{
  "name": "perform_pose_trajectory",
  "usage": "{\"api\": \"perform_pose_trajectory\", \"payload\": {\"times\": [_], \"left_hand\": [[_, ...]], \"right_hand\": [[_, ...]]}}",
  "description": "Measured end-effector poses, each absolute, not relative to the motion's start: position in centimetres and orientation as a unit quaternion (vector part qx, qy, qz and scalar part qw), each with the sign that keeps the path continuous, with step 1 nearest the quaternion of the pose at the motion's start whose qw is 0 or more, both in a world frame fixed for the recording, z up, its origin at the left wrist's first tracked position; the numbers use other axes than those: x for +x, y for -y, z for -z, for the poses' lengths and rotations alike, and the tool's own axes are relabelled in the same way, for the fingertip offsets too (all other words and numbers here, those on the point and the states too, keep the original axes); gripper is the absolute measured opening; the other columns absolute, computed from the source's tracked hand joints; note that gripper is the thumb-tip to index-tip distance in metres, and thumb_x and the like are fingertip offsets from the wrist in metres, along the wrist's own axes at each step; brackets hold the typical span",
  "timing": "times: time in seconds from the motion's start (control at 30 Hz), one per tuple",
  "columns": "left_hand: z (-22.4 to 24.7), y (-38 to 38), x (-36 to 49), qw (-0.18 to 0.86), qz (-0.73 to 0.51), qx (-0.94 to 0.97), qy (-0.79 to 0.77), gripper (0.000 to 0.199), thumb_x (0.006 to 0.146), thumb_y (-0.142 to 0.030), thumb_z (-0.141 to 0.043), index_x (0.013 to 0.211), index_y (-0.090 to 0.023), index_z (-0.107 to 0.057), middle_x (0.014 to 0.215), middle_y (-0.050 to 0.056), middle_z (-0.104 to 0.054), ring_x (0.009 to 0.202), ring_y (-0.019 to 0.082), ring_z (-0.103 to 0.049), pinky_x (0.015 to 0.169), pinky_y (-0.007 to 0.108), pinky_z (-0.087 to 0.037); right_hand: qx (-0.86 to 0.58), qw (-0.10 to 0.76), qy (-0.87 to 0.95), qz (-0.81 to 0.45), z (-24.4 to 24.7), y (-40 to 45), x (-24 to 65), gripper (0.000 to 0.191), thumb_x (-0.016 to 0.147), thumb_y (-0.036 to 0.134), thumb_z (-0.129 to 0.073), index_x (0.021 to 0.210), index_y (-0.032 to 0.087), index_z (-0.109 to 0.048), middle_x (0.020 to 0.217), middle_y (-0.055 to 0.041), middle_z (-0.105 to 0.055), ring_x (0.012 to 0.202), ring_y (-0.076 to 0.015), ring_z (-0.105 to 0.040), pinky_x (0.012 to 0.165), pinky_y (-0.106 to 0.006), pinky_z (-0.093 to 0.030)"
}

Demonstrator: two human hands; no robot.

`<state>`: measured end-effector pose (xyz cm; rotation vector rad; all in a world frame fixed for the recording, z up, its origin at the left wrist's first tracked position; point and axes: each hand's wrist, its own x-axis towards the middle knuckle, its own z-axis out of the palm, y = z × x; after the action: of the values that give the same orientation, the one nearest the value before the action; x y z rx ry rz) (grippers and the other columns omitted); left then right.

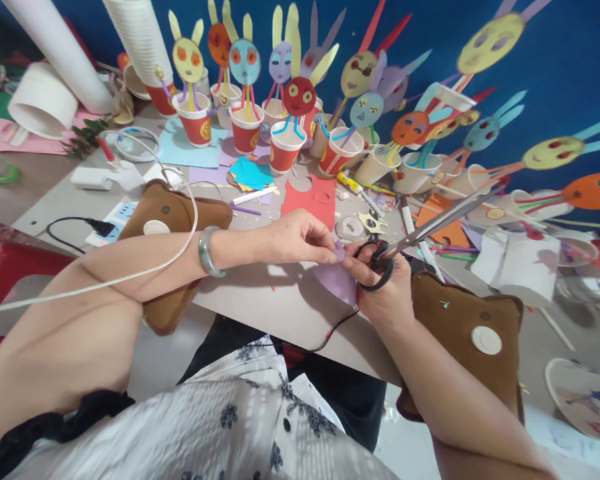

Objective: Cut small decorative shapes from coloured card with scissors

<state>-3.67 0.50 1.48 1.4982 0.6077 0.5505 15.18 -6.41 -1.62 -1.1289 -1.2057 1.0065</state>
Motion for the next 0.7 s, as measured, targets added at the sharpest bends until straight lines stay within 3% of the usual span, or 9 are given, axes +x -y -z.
{"api": "perform_pose_trajectory", "payload": {"times": [0.23, 0.37, 0.7], "left_hand": [[-2.3, -0.1, -3.8, 0.629, -0.241, 0.683, -0.282, 0.013, 0.072, -0.013, -0.074, 0.060, -0.010, -0.069, 0.061, 0.001, -0.068, 0.059, 0.006, -0.058, 0.062, 0.019, -0.046], [-2.6, 0.2, -3.8, 0.605, -0.228, 0.700, -0.305, 0.006, 0.070, -0.008, -0.070, 0.064, -0.010, -0.071, 0.060, 0.001, -0.068, 0.058, 0.007, -0.059, 0.058, 0.018, -0.044], [-2.2, 0.1, -3.7, 0.576, -0.244, 0.720, -0.300, 0.005, 0.068, -0.009, -0.070, 0.063, -0.011, -0.069, 0.059, 0.000, -0.067, 0.055, 0.006, -0.055, 0.054, 0.018, -0.041]], "right_hand": [[-0.467, 0.554, 0.528, -0.443, 1.7, 6.5, 15.0, 0.046, 0.064, 0.042, -0.091, 0.064, 0.023, -0.050, 0.079, -0.0023, -0.070, 0.069, -0.0192, -0.065, 0.063, -0.034, -0.055], [-0.472, 0.543, 0.549, -0.425, 2.0, 6.6, 15.1, 0.043, 0.067, 0.043, -0.089, 0.066, 0.023, -0.050, 0.080, -0.0023, -0.070, 0.070, -0.0194, -0.065, 0.062, -0.033, -0.053], [-0.483, 0.552, 0.546, -0.405, 2.6, 6.7, 15.3, 0.032, 0.067, 0.031, -0.088, 0.068, 0.022, -0.057, 0.074, 0.0015, -0.064, 0.067, -0.0146, -0.058, 0.063, -0.029, -0.050]]}}
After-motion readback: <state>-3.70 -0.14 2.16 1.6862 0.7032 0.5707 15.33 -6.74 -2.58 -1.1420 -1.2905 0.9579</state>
